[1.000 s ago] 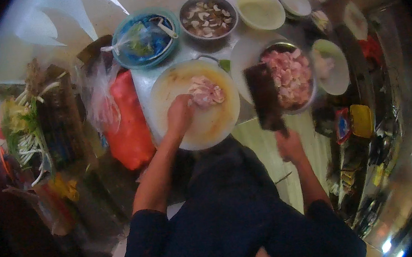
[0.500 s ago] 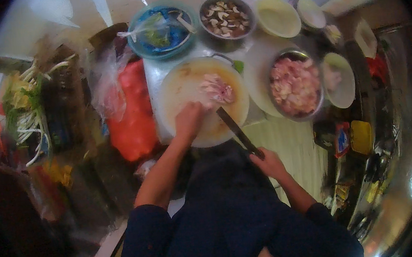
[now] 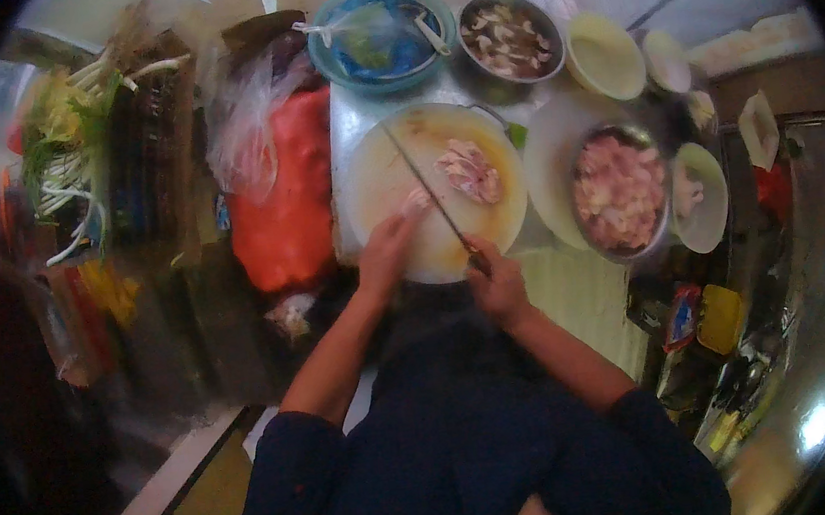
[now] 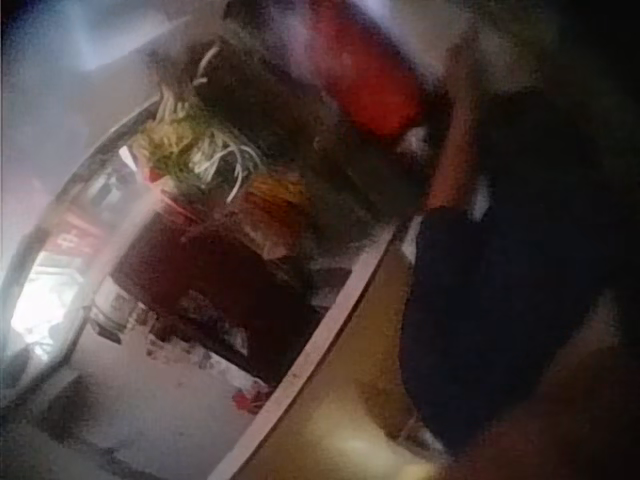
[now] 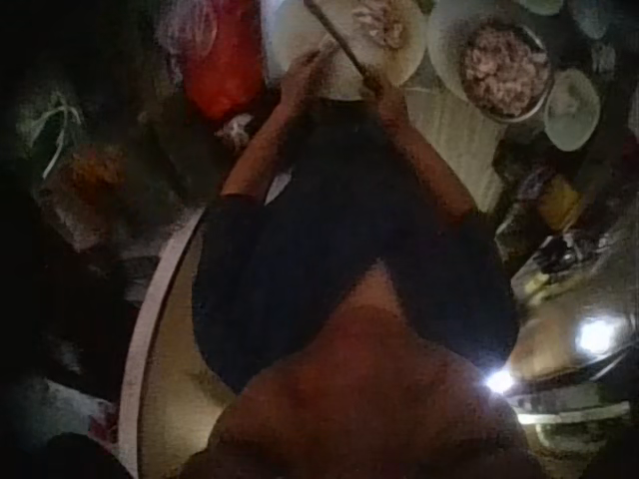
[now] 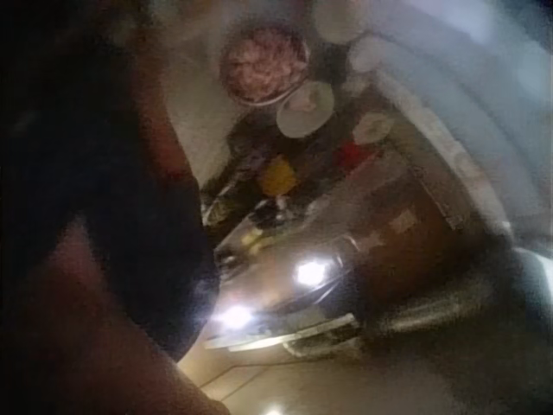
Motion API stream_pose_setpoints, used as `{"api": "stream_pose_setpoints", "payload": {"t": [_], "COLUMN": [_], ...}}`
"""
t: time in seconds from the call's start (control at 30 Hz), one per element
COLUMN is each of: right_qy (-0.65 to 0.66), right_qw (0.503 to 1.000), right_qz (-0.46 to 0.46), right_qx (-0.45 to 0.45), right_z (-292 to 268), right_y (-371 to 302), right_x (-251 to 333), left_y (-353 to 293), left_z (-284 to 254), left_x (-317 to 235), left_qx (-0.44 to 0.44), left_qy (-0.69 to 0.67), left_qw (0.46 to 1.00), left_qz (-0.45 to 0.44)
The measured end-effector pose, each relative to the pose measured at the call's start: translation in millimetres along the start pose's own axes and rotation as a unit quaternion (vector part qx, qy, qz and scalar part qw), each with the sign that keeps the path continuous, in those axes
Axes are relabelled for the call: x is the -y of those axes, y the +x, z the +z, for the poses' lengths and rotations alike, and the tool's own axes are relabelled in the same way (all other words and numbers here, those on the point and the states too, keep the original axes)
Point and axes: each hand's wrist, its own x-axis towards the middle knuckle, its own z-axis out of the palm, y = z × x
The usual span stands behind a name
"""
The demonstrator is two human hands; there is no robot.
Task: The person uses a cleaver to chop raw meat on a cutting board and transfers the pieces into a metal bowl. A cat is present on the counter nearby during the task.
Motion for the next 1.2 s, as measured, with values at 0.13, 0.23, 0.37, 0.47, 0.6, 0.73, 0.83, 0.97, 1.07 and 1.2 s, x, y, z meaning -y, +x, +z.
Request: {"api": "stream_pose_setpoints", "payload": {"t": [0.13, 0.23, 0.37, 0.47, 0.6, 0.73, 0.83, 0.97, 1.07, 1.2], "right_qy": [-0.105, -0.104, -0.071, -0.076, -0.032, -0.032, -0.085, -0.094, -0.118, -0.127], "right_qw": [0.983, 0.984, 0.983, 0.981, 0.998, 0.999, 0.99, 0.983, 0.985, 0.986], "right_qz": [0.147, 0.139, 0.168, 0.179, 0.037, 0.022, 0.106, 0.152, 0.127, 0.1], "right_qx": [0.031, 0.04, 0.035, 0.025, -0.035, -0.019, 0.039, 0.029, -0.017, 0.036], "right_z": [28, 21, -6, -15, -10, 19, 27, 5, -11, -18], "right_y": [20, 4, -15, -18, -21, -12, -15, -30, -45, -51], "right_x": [-41, -59, -53, -29, -1, -9, -29, -44, -44, -47], "left_y": [-1, 1, 7, 17, 10, -3, -9, -14, -1, 46], "left_z": [14, 12, -8, -25, -28, -9, 4, 6, -9, -41], "left_x": [15, 12, -11, -27, -25, -1, 11, 11, 17, 26], "left_qx": [0.013, 0.047, 0.021, 0.052, 0.063, 0.013, 0.028, 0.032, -0.009, -0.09], "left_qy": [0.005, -0.088, -0.114, -0.196, -0.296, -0.067, 0.05, 0.045, -0.003, -0.012], "left_qw": [0.998, 0.985, 0.982, 0.942, 0.909, 0.994, 0.998, 0.998, 0.999, 0.987], "left_qz": [-0.058, -0.143, -0.149, -0.267, -0.288, -0.084, -0.041, -0.036, -0.039, -0.135]}}
